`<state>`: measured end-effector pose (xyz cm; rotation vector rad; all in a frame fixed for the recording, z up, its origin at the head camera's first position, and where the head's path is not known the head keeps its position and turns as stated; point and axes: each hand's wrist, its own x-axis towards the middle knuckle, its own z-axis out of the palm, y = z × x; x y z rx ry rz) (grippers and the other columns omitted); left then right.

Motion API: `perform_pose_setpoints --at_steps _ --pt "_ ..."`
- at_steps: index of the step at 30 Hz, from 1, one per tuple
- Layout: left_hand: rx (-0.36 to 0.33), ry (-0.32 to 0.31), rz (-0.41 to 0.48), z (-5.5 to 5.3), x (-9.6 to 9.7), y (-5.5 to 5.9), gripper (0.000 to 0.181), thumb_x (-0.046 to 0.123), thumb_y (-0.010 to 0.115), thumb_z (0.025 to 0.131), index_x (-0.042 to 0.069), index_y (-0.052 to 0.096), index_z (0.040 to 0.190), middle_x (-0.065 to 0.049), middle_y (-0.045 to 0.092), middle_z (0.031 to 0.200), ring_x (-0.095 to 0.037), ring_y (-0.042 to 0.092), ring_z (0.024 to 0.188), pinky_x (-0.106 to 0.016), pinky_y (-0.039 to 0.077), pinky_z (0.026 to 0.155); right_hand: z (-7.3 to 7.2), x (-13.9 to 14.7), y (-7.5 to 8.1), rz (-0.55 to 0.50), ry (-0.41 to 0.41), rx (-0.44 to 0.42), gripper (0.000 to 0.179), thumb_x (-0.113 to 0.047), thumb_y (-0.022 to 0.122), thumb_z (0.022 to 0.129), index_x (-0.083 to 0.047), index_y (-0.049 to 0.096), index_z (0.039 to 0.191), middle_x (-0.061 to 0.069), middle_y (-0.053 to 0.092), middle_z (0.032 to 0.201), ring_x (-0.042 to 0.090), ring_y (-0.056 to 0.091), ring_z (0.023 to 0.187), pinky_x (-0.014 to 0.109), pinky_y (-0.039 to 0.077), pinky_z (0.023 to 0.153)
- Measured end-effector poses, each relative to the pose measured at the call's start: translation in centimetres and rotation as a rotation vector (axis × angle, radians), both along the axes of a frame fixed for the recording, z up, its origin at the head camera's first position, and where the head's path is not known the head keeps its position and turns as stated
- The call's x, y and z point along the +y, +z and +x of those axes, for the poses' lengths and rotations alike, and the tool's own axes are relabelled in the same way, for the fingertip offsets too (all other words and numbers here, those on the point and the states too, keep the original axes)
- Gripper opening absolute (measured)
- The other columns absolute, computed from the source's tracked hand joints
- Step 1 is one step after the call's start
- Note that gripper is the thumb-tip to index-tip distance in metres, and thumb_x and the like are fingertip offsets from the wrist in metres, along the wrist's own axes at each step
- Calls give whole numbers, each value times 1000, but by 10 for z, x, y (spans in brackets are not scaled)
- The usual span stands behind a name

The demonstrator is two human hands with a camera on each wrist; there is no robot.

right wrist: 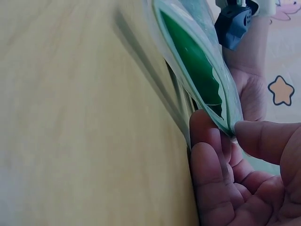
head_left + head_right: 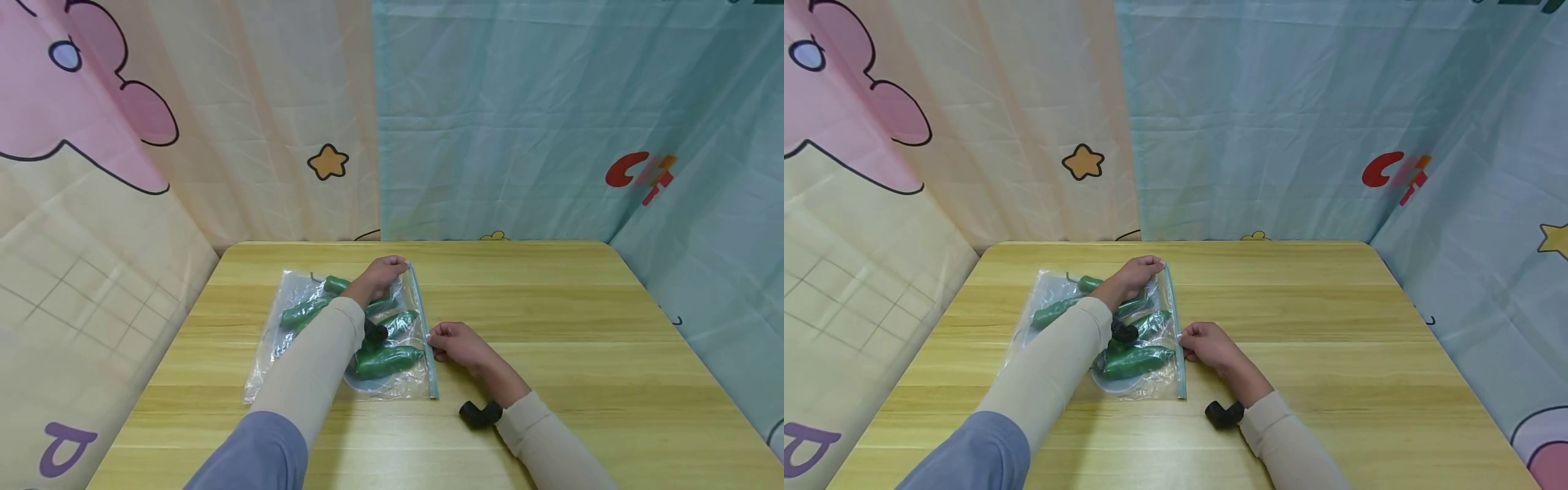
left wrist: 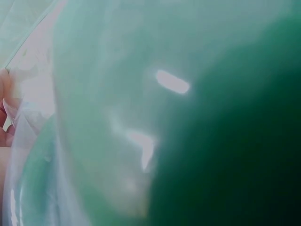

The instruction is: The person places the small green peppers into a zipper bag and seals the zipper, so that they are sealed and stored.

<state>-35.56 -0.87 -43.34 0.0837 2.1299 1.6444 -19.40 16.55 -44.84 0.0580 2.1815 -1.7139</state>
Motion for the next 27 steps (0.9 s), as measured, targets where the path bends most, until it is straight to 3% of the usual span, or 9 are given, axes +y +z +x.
perform_pose_setpoints --at_steps 4,11,18,27 --pt "-5 -11 2 0 -1 1 23 30 52 94 12 63 103 -4 54 109 -19 47 95 -29 42 77 -3 2 -10 -3 -1 3 14 -10 53 91 4 58 92 7 56 80 18 52 71 28 49 64" --pt "-9 -20 13 0 -2 1 22 30 51 94 13 63 102 -4 53 107 -19 49 91 -31 44 74 -1 4 -9 -17 19 -1 14 -10 53 91 4 57 91 8 56 80 17 53 71 26 49 64" --pt "-70 -12 78 -4 -2 -1 22 27 52 94 10 62 104 -6 55 101 -18 52 83 -29 46 68 1 4 -7 -20 27 -11 14 -10 54 90 3 57 91 7 56 80 17 52 72 26 49 64" --pt "-76 2 60 -4 -2 1 21 26 53 93 11 61 104 -5 53 104 -19 50 88 -29 46 70 2 5 -8 -22 32 -6 17 -11 54 91 5 57 94 8 56 80 18 52 72 29 49 65"
